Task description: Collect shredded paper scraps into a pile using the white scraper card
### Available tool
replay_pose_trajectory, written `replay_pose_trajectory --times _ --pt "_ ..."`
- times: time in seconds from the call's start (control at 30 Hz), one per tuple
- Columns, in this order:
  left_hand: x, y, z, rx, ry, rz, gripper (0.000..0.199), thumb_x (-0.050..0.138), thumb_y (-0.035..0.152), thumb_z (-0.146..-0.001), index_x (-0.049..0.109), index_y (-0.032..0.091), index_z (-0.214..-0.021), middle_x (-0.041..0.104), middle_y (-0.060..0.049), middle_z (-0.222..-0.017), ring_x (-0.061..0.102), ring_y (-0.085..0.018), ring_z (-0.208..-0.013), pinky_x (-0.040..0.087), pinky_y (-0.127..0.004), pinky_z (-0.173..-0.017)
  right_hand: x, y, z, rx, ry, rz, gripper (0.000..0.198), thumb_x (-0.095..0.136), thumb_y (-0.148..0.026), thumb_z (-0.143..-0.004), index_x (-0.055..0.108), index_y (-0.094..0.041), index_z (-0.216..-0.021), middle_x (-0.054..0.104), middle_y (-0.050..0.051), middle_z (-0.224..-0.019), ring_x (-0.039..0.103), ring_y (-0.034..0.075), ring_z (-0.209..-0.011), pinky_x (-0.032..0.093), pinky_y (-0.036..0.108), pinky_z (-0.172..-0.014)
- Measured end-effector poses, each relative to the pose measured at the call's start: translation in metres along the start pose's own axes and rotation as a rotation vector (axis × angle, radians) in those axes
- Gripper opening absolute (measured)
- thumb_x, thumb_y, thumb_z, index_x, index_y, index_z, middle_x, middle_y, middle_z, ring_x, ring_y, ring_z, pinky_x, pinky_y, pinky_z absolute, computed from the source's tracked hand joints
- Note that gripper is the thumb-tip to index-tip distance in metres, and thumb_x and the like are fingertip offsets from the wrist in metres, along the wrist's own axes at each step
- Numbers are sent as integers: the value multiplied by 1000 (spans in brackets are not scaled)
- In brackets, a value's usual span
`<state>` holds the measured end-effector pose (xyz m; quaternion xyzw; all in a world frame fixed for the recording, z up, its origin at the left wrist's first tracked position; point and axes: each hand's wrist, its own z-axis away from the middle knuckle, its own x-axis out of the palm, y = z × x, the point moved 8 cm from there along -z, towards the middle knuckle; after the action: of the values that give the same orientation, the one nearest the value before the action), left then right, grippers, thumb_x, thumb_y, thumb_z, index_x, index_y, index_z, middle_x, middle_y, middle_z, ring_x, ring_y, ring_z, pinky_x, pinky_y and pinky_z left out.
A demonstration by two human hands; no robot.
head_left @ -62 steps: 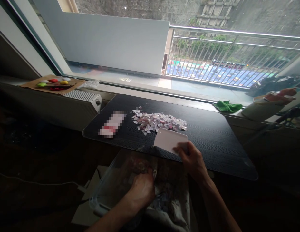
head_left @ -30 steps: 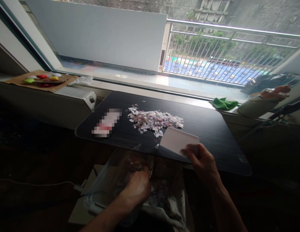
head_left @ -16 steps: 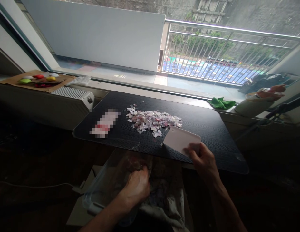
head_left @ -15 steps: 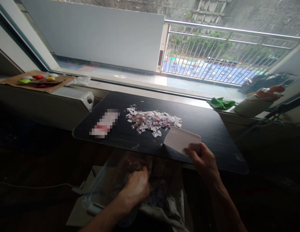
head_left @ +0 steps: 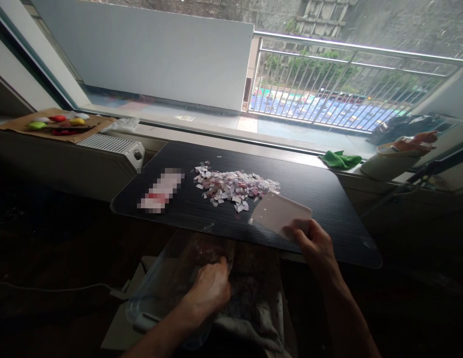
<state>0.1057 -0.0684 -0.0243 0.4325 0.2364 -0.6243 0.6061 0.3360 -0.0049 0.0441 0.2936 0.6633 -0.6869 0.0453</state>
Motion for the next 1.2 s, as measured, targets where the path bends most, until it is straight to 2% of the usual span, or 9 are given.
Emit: replay_pose_trajectory --times 0.13,0.23,0.43,0.6,0.7,0.8,0.87,1.03,1.2 --pt "0 0 0 3 4 0 35 38 16 -71 47 9 -104 67 -16 -85 63 -30 -84 48 -39 -72 1 -1 -5 -1 -20 185 23 57 -38 -65 59 -18 -77 60 2 -67 54 17 -63 41 29 -59" --pt "0 0 1 4 -9 2 35 38 16 -72 47 9 -105 66 -17 -87 63 -30 -85 47 -39 -72 -7 4 -8 20 -11 198 22 57 -37 -66 59 -18 -77 62 2 -70 56 18 -67 43 30 -61" --pt "0 1 2 10 -13 9 36 37 17 -73 46 9 -106 66 -16 -85 62 -29 -85 47 -38 -72 -30 23 2 137 32 12 29 62 -37 -63 62 -18 -85 64 3 -74 58 19 -69 46 30 -62" --pt "2 0 1 1 -7 5 35 36 17 -72 47 9 -105 66 -17 -86 63 -30 -84 47 -39 -71 -39 21 12 159 47 -116 30 65 -38 -61 61 -19 -84 64 1 -74 59 18 -70 47 30 -64" --pt "2 0 0 13 3 -1 37 35 16 -72 46 9 -107 66 -17 -86 62 -31 -84 46 -40 -72 -33 16 14 131 26 -53 28 64 -38 -62 61 -19 -82 62 1 -71 57 17 -66 46 28 -60" --pt "1 -1 0 10 11 -2 36 36 17 -72 46 9 -106 66 -16 -85 62 -30 -84 46 -40 -72 -14 11 15 73 -63 18 24 62 -38 -63 60 -18 -77 61 1 -67 54 16 -62 44 27 -57" --pt "1 -1 1 2 -1 0 35 36 16 -72 46 10 -105 66 -16 -86 62 -30 -85 46 -39 -73 -3 7 15 34 -118 -42 25 61 -39 -65 60 -18 -79 61 1 -69 54 15 -63 44 27 -58" --pt "2 -1 2 -14 -43 -4 36 38 16 -72 45 10 -106 66 -15 -88 62 -29 -87 46 -37 -73 -17 7 11 60 3 -75 28 64 -38 -64 59 -18 -83 60 0 -71 55 15 -65 45 27 -61" --pt "2 -1 1 -19 -21 -4 36 38 15 -71 45 10 -106 66 -16 -87 63 -27 -86 47 -35 -73 -8 3 15 23 -86 -38 24 61 -38 -67 59 -18 -79 60 1 -71 53 15 -65 44 28 -61"
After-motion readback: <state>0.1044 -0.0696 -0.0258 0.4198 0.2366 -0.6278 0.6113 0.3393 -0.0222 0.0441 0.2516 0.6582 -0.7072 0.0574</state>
